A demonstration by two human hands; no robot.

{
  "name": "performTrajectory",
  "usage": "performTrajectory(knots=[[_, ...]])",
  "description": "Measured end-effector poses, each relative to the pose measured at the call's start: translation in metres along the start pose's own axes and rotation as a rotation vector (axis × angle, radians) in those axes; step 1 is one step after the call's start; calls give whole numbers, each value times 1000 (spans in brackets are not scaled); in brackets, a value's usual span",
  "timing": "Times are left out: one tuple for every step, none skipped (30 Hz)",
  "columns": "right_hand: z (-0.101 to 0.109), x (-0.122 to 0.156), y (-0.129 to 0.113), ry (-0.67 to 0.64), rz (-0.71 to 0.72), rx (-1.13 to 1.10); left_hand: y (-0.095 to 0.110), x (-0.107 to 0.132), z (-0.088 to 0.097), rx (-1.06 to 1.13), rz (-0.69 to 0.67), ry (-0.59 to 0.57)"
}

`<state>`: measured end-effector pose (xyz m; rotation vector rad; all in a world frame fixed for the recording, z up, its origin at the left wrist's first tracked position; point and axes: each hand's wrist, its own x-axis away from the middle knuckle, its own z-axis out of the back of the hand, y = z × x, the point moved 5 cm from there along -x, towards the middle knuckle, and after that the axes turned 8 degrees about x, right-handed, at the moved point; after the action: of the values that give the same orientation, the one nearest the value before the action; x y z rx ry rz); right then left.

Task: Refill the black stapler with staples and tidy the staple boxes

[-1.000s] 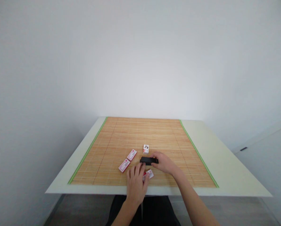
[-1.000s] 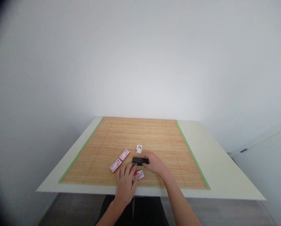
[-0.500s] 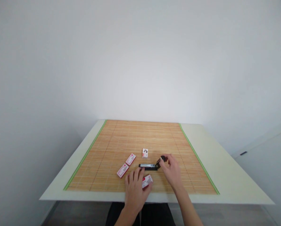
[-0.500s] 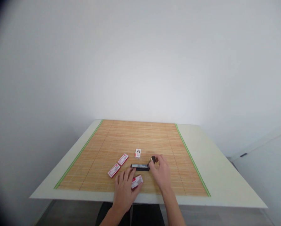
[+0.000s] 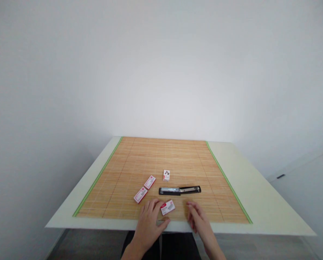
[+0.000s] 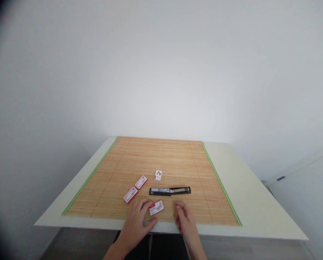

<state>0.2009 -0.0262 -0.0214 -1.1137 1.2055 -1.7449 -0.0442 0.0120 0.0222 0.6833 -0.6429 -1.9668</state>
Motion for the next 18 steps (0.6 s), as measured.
performTrajectory(knots=[[-14,5,1,-111,-38,-14,0,-2,1,12,-9,-44],[-26,9,2,-208,-76,-25,1,-6,1,27,-22,-83],[-36,11,3,-286,-107,-36,2,-10,2,46,-33,-112],[-43,12,3,-343,-132,-46,3,-14,3,68,-42,-134],[-47,12,4,-384,-148,-55,4,-19,4,90,-47,-152],[-49,11,4,-408,-160,-64,4,-22,4,109,-50,-164],[-50,10,4,-420,-170,-78,4,-26,4,124,-51,-172],[-49,10,3,-424,-182,-97,4,-28,4,136,-55,-179],[-48,10,2,-427,-199,-120,3,-30,4,147,-62,-187],[-46,11,1,-432,-222,-146,3,-31,4,155,-72,-193],[-45,13,-1,-442,-245,-175,2,-32,3,160,-80,-195],[-44,15,-4,-453,-265,-202,1,-32,2,163,-85,-192],[-42,18,-7,-463,-279,-225,1,-32,1,164,-88,-188],[-41,20,-10,-470,-288,-243,0,-32,0,163,-88,-183],[-40,22,-13,-473,-292,-256,0,-32,0,162,-87,-177],[-39,24,-16,-477,-296,-265,0,-32,-1,160,-86,-175],[-39,25,-18,-489,-304,-272,0,-32,-2,158,-86,-174],[-40,26,-19,-510,-315,-277,1,-32,-3,155,-88,-175]])
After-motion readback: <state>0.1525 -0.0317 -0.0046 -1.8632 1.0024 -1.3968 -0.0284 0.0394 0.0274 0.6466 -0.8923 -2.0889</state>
